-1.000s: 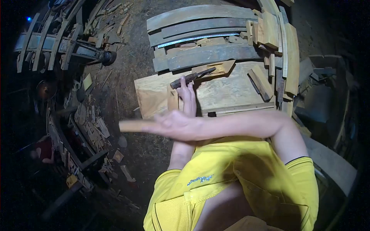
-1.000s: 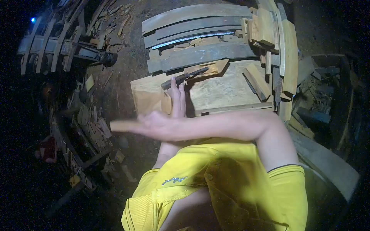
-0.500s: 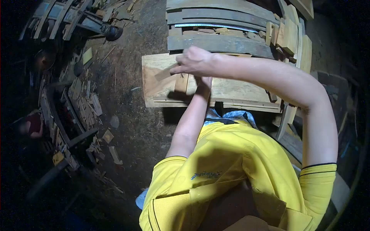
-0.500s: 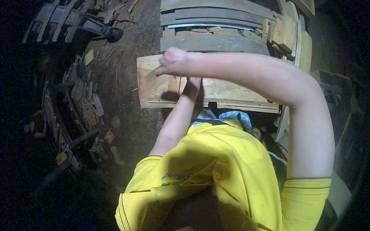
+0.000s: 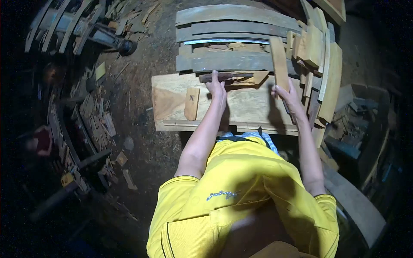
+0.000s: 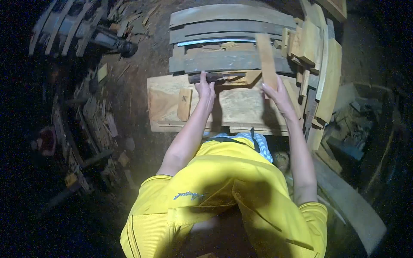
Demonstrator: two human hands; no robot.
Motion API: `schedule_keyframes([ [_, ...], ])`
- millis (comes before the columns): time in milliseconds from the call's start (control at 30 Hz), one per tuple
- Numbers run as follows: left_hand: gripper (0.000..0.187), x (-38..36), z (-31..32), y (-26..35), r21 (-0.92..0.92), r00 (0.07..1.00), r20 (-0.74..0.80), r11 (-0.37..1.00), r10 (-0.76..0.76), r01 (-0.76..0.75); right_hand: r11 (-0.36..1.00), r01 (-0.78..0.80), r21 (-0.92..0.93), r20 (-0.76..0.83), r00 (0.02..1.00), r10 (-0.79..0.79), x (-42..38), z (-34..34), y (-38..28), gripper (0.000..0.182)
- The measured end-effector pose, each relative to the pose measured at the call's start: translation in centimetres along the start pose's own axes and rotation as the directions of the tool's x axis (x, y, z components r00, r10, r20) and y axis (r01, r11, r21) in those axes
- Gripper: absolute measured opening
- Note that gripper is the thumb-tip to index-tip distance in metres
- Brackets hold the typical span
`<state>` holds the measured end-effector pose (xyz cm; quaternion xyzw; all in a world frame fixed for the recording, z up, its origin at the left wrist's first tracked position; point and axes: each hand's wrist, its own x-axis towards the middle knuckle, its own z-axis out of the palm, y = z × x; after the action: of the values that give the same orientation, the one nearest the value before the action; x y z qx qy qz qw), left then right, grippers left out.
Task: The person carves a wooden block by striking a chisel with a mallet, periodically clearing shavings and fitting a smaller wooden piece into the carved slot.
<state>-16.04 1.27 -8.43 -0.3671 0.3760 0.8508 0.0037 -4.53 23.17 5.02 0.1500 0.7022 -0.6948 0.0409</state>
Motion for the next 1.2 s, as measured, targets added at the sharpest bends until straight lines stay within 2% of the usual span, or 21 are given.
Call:
schedule_keyframes([
  [67,0.031,-0.1,1.9,-0.5,0.101,0.952,0.198,0.961,0.233,-0.256,0.963,-0.15,0.226,-0.153,0.97,0.187,-2.0,-2.1,3.3,0.035],
  [100,0.024,-2.7,4.3,1.4,0.402,0.929,0.276,0.848,0.248,-0.345,0.961,-0.149,0.232,-0.166,0.967,0.191,-3.0,-2.6,3.8,0.035],
  [133,0.024,-4.4,6.0,2.4,0.53,0.883,0.423,0.735,0.203,-0.424,0.959,-0.138,0.246,-0.292,0.933,0.209,-4.2,-2.9,4.2,0.033],
  [200,0.019,-4.7,8.7,0.5,0.421,0.7,0.681,0.667,0.215,-0.614,0.956,-0.13,0.262,-0.41,0.882,0.232,-5.9,-3.5,5.0,0.031],
  [267,0.025,-7.0,11.0,-1.4,0.417,0.52,0.831,0.396,0.199,-0.818,0.953,-0.108,0.284,-0.489,0.838,0.24,-7.2,-4.9,6.0,0.031],
  [333,0.042,-8.0,12.2,-3.7,0.123,0.159,0.977,0.232,0.143,-0.965,0.962,-0.146,0.231,-0.484,0.84,0.244,-8.5,-6.3,6.5,0.036],
  [400,0.042,-8.7,12.6,-7.0,0.155,0.139,0.987,0.228,-0.084,-0.961,0.988,-0.117,0.099,-0.631,0.76,0.153,-9.2,-7.0,7.0,0.042],
  [433,0.044,-9.0,12.7,-8.3,0.106,0.084,0.99,0.206,-0.113,-0.973,0.994,-0.086,0.063,-0.707,0.699,0.106,-9.4,-7.6,7.7,0.046],
  [467,0.041,-9.6,12.5,-9.4,0.167,0.132,0.974,0.189,-0.185,-0.968,0.998,-0.047,0.048,-0.77,0.635,0.067,-9.6,-7.8,7.4,0.046],
  [533,0.038,-9.6,12.2,-11.9,0.074,0.043,0.977,0.141,-0.207,-0.987,0.997,0.07,0.032,-0.896,0.444,-0.002,-9.7,-7.8,6.3,0.047],
  [600,0.037,-9.4,11.6,-13.6,0.056,0.033,0.976,0.104,-0.215,-0.993,0.988,0.128,0.091,-0.951,0.305,0.048,-9.4,-6.7,4.0,0.048],
  [667,0.036,-9.2,11.1,-14.6,0.032,0.017,0.973,0.064,-0.232,-0.997,0.991,0.129,0.035,-0.973,0.23,0.004,-8.1,-5.2,4.9,0.049],
  [700,0.035,-9.1,10.9,-15.0,0.022,0.014,0.975,0.03,-0.222,-0.999,0.99,-0.047,-0.134,-0.956,0.27,-0.116,-7.8,-6.5,12.6,0.055],
  [733,0.035,-9.2,10.8,-15.2,0.01,0.01,0.977,-0.001,-0.214,-1.0,0.979,-0.113,-0.168,-0.829,0.554,-0.078,-7.7,-5.8,15.5,0.058],
  [800,0.034,-9.1,10.8,-15.2,0.026,0.031,0.967,-0.021,-0.253,-0.999,0.947,-0.256,-0.194,-0.694,0.718,0.052,-8.4,-3.1,11.4,0.058],
  [867,0.033,-8.7,10.8,-15.1,0.06,0.074,0.956,-0.056,-0.283,-0.997,0.988,-0.153,0.0,-0.787,0.61,0.095,-9.0,-4.4,12.0,0.056],
  [933,0.032,-8.4,10.7,-15.6,-0.009,0.002,0.976,-0.052,-0.216,-0.999,0.992,-0.105,0.074,-0.908,0.404,0.11,-10.0,-6.2,12.6,0.06],
  [1000,0.032,-8.4,10.6,-15.9,-0.006,0.011,0.97,-0.069,-0.243,-0.998,0.964,0.154,0.215,-0.949,0.267,0.169,-8.5,-4.4,7.4,0.06],
  [1067,0.032,-8.5,10.7,-15.8,0.012,0.031,0.965,-0.073,-0.261,-0.997,0.929,-0.294,-0.227,-0.863,0.502,-0.052,-8.1,-5.1,15.3,0.059],
  [1133,0.031,-8.4,10.6,-15.7,0.025,0.048,0.963,-0.088,-0.265,-0.996,0.914,-0.297,-0.278,-0.668,0.743,0.039,-7.8,-2.8,11.3,0.057],
  [1200,0.031,-7.9,10.9,-15.4,0.05,0.077,0.964,-0.112,-0.256,-0.992,0.974,-0.211,-0.083,-0.74,0.668,0.082,-8.3,-3.4,14.1,0.056],
])
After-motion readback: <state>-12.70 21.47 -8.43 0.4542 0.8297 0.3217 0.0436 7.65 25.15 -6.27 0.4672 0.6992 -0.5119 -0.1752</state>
